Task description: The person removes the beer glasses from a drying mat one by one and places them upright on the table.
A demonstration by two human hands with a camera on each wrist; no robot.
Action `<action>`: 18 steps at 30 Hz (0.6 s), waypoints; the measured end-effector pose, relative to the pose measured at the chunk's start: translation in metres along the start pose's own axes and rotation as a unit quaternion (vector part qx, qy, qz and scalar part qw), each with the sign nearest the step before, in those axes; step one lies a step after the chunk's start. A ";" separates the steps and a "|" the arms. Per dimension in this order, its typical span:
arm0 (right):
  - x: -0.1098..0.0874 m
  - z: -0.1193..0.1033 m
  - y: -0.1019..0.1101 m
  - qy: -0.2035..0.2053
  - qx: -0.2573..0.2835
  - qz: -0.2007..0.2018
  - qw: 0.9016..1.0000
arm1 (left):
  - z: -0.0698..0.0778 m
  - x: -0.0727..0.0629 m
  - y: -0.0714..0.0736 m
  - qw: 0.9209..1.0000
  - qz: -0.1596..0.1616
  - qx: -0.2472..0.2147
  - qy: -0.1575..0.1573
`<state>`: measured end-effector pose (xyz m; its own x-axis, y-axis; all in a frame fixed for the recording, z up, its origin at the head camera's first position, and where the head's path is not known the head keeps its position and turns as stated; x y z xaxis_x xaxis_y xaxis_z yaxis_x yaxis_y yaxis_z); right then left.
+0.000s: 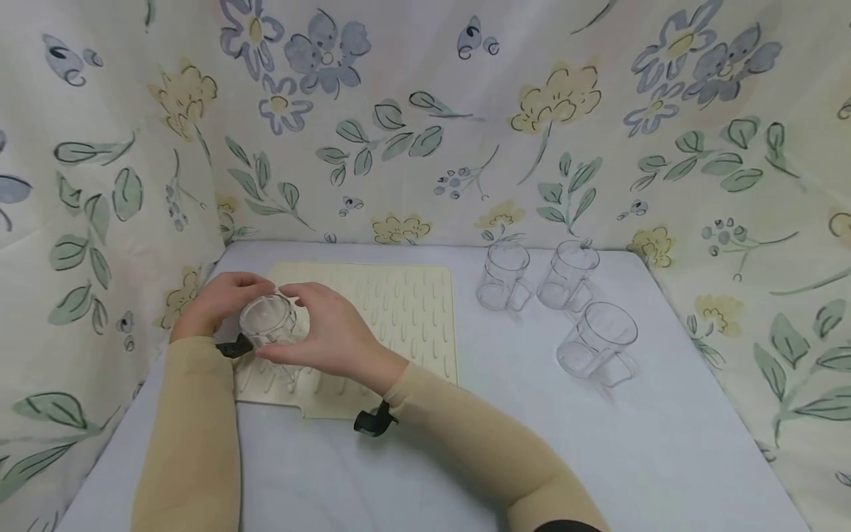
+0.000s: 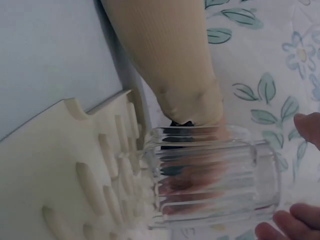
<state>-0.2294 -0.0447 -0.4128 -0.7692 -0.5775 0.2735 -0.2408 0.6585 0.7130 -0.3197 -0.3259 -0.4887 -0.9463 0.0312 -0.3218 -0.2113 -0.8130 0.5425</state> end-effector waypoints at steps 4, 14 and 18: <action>0.003 0.007 -0.006 -0.009 -0.005 -0.001 1.000 | 0.000 0.000 -0.002 1.000 -0.001 -0.002 0.001; 0.011 0.022 -0.021 -0.027 0.020 -0.016 0.999 | -0.002 0.002 -0.002 1.000 0.000 0.000 -0.004; 0.015 0.025 -0.026 -0.031 0.035 -0.024 0.999 | -0.001 0.002 -0.002 1.000 0.004 0.003 -0.004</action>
Point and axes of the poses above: each hand's wrist, its own x-axis towards the middle knuckle, its own y-axis out of the back of the hand, z = x × y, the point moved 3 cm from there along x, towards the middle knuckle, and after that the axes turned 5 degrees about -x, right-handed, at the moved point
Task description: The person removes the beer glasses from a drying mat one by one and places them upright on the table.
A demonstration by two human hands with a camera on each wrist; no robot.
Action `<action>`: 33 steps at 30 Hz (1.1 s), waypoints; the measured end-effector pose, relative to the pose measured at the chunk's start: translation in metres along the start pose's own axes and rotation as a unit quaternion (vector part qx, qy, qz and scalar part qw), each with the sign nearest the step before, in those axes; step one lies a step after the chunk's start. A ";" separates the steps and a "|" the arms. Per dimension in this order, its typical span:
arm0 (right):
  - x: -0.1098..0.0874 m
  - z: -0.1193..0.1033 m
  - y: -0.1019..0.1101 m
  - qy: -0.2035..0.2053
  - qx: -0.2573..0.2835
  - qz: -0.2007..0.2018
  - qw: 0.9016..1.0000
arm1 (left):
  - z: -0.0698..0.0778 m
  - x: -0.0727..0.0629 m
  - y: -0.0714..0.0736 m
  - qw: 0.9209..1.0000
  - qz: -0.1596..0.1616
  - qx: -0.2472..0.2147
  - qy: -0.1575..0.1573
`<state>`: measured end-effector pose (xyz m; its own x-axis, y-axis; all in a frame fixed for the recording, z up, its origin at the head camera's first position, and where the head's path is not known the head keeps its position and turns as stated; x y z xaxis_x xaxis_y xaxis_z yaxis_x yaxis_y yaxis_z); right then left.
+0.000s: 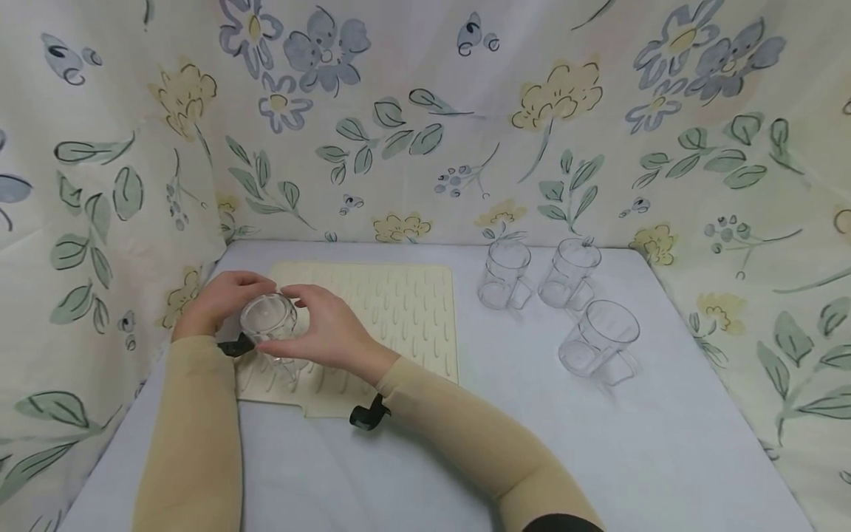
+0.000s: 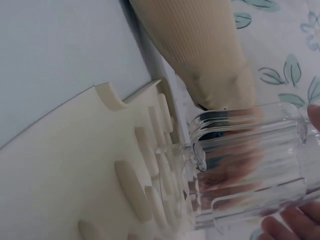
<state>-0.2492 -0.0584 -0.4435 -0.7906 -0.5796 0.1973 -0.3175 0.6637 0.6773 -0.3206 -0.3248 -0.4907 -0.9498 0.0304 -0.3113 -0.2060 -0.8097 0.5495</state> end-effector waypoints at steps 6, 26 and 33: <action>0.005 0.002 -0.005 -0.006 0.015 -0.008 1.000 | 0.003 -0.002 -0.001 1.000 -0.001 -0.003 -0.002; 0.009 0.012 -0.021 -0.016 0.066 -0.017 0.998 | 0.002 0.000 0.000 1.000 -0.005 0.009 -0.008; 0.008 0.012 -0.020 -0.017 0.071 -0.011 0.997 | 0.003 -0.001 -0.001 1.000 -0.005 0.006 -0.006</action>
Point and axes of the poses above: each hand's wrist, its own x-axis towards the middle knuckle, its own y-axis out of the back of the hand, z = x × y, the point moved 3 cm from there along x, towards the middle knuckle, and after that the axes turned 5 degrees about -x, right-handed, at the moved point
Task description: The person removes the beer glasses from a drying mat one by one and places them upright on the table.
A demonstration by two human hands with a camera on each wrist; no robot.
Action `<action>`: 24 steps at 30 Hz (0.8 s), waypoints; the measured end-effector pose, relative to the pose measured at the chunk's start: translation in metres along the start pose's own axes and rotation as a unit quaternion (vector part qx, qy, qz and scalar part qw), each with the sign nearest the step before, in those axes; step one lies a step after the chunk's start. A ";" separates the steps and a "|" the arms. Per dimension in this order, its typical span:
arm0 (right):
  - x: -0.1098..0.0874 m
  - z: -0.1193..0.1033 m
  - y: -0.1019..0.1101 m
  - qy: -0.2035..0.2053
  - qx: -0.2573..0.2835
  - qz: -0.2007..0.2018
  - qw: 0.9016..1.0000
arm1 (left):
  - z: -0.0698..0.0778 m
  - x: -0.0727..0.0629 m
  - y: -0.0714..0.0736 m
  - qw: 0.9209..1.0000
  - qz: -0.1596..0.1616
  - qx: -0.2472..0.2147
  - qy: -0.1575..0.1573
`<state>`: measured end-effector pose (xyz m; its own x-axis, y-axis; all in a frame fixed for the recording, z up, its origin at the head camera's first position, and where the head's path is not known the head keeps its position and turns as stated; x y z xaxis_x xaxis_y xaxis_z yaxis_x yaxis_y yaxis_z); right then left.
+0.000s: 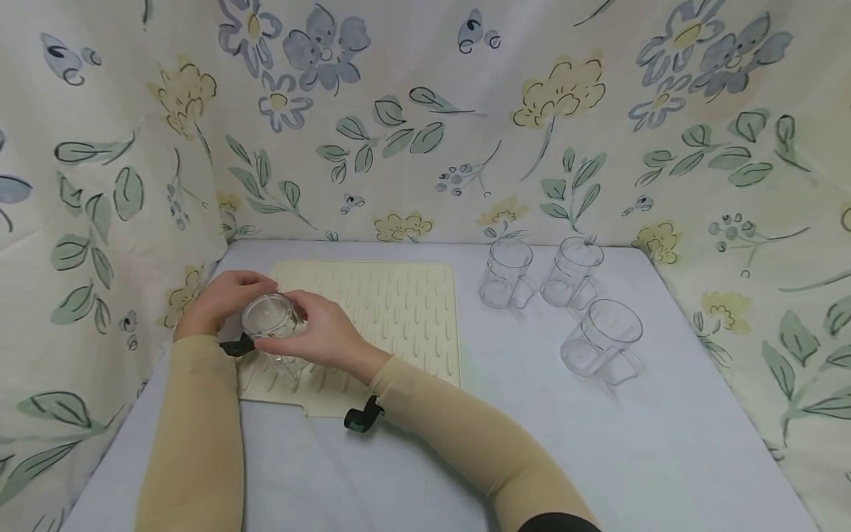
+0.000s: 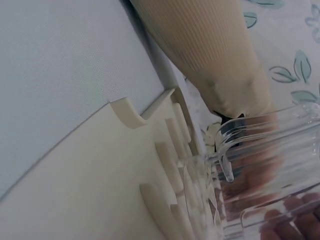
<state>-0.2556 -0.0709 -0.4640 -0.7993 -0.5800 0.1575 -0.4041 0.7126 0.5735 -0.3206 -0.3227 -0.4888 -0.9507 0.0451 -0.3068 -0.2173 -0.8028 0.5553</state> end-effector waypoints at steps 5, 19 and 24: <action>-0.001 -0.001 0.003 0.001 0.005 0.008 1.000 | 0.000 0.001 0.001 1.000 -0.001 0.001 -0.002; -0.004 -0.011 0.019 0.001 0.019 0.020 1.000 | -0.001 -0.001 0.001 1.000 -0.001 0.006 0.001; -0.007 -0.014 0.025 0.001 0.019 0.022 1.000 | 0.001 -0.001 0.000 1.000 0.000 0.006 0.005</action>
Point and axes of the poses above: each hand's wrist, its own x-axis towards the middle knuckle, its own y-axis out of the back of the hand, z = x × y, the point moved 3 cm from there along x, towards the middle knuckle, and after that the axes turned 5 degrees about -x, right-handed, at the moved point
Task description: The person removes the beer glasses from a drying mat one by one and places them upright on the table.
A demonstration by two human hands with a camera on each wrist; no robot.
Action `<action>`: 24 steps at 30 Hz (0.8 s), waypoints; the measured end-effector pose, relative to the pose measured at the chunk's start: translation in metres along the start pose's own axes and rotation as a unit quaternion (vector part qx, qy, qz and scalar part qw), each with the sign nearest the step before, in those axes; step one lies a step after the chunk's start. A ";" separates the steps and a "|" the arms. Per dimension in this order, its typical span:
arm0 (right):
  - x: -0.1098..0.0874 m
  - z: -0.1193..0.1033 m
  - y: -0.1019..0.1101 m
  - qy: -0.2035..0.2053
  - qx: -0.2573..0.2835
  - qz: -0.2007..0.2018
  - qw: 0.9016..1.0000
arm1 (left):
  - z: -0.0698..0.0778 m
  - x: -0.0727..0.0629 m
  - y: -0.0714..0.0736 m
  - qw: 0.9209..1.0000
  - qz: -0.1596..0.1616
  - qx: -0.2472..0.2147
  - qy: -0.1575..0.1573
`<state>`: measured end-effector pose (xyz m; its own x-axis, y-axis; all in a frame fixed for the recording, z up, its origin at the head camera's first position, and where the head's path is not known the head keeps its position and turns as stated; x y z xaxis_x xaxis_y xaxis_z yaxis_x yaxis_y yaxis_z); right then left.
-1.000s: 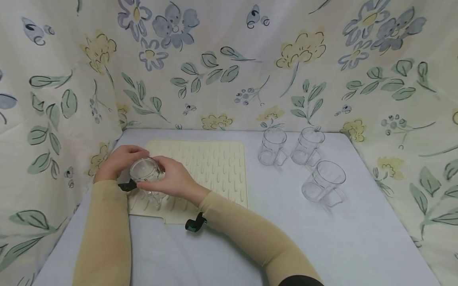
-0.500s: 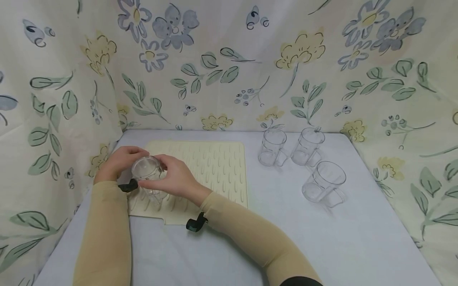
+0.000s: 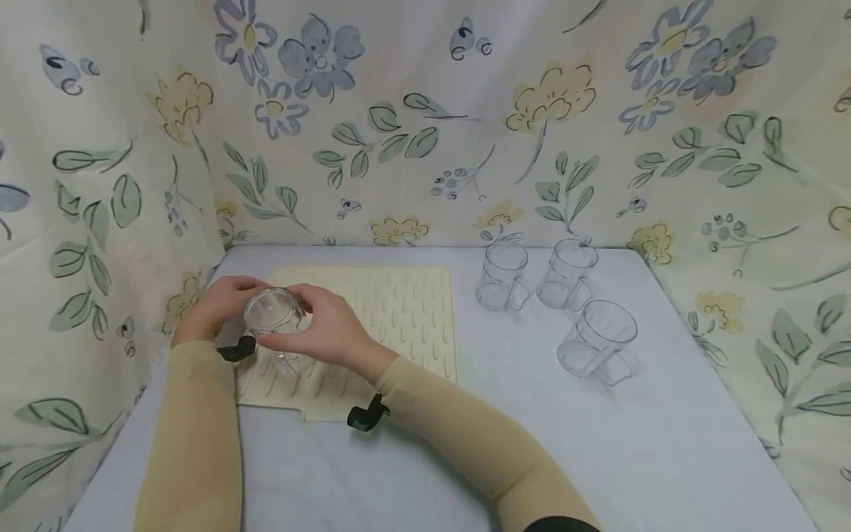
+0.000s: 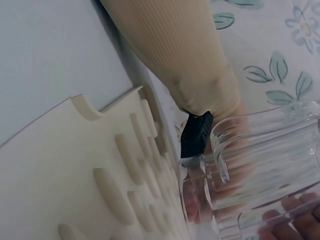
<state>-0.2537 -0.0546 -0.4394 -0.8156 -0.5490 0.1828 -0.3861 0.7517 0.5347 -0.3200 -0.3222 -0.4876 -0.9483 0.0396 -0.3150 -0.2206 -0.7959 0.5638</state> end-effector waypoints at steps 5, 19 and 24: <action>-0.004 -0.006 0.008 0.011 0.000 0.006 1.000 | 0.000 0.000 -0.001 1.000 -0.001 -0.005 0.008; -0.015 -0.022 0.030 0.024 0.000 0.031 0.999 | -0.002 0.004 -0.003 1.000 0.011 -0.022 0.007; -0.020 -0.025 0.039 0.030 0.000 0.037 0.999 | -0.003 0.005 -0.003 1.000 0.010 -0.017 0.006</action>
<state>-0.2419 -0.0240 -0.4012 -0.8141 -0.5134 0.2715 -0.3261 0.7909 0.5178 -0.3235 -0.3218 -0.4934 -0.9499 0.0164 -0.3122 -0.1929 -0.8165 0.5441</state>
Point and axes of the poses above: each hand's wrist, its own x-axis towards the middle knuckle, its own y-axis out of the back of the hand, z = x × y, the point moved 3 cm from there along x, towards the middle knuckle, and after that the axes turned 5 degrees about -x, right-handed, at the moved point
